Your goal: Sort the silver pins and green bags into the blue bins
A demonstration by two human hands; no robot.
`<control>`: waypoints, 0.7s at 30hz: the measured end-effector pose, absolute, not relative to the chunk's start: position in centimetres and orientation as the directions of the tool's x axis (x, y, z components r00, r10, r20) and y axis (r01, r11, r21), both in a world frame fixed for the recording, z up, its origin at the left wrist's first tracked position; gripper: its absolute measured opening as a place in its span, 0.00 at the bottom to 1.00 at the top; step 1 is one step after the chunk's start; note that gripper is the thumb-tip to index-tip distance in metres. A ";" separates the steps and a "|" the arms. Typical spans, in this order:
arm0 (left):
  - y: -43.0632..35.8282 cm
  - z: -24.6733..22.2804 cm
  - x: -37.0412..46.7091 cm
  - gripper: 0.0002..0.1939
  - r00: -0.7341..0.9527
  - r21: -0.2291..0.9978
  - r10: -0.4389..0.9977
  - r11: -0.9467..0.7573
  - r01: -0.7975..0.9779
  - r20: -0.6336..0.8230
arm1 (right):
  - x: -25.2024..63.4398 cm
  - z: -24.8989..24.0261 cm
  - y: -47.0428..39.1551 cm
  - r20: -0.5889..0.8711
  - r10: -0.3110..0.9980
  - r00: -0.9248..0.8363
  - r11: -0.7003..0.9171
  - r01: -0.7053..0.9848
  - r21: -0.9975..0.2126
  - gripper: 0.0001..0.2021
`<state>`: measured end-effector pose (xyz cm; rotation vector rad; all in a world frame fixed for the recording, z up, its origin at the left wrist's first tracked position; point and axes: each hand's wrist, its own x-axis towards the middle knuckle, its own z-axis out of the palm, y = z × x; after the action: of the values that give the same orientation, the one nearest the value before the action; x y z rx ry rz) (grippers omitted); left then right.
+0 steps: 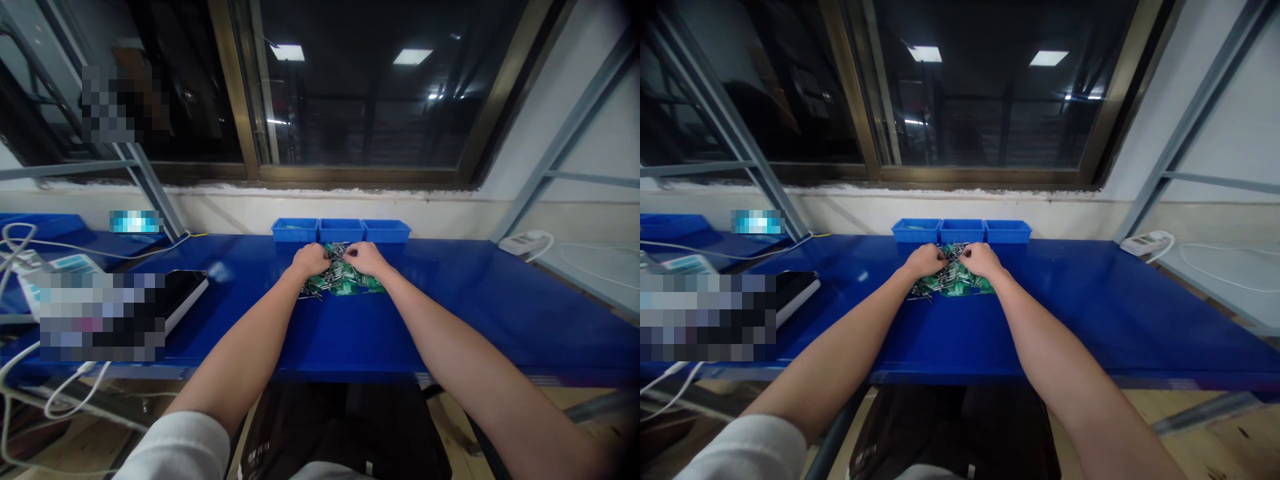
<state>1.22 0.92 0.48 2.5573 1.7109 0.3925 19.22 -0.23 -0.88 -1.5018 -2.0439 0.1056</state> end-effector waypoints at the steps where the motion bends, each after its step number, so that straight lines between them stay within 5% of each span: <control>1: 0.8 0.5 1.4 0.13 0.333 0.162 0.924 -0.363 0.917 0.187 | 19.2 -0.9 -0.3 0.411 0.892 -0.188 0.360 0.846 -0.394 0.08; 15: 0.1 0.0 2.8 0.18 0.246 0.038 0.929 -0.267 0.963 0.277 | 18.9 -0.2 -0.9 0.463 0.857 -0.228 0.419 0.832 -0.365 0.09; 21: 0.0 0.6 2.3 0.15 0.327 0.034 0.887 -0.357 0.933 0.326 | 18.7 0.0 -1.1 0.518 0.830 -0.207 0.483 0.732 -0.480 0.19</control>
<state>2.32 0.05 0.62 2.6851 1.8587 0.4828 18.71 -1.13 -0.01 -1.2900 -1.9803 0.1654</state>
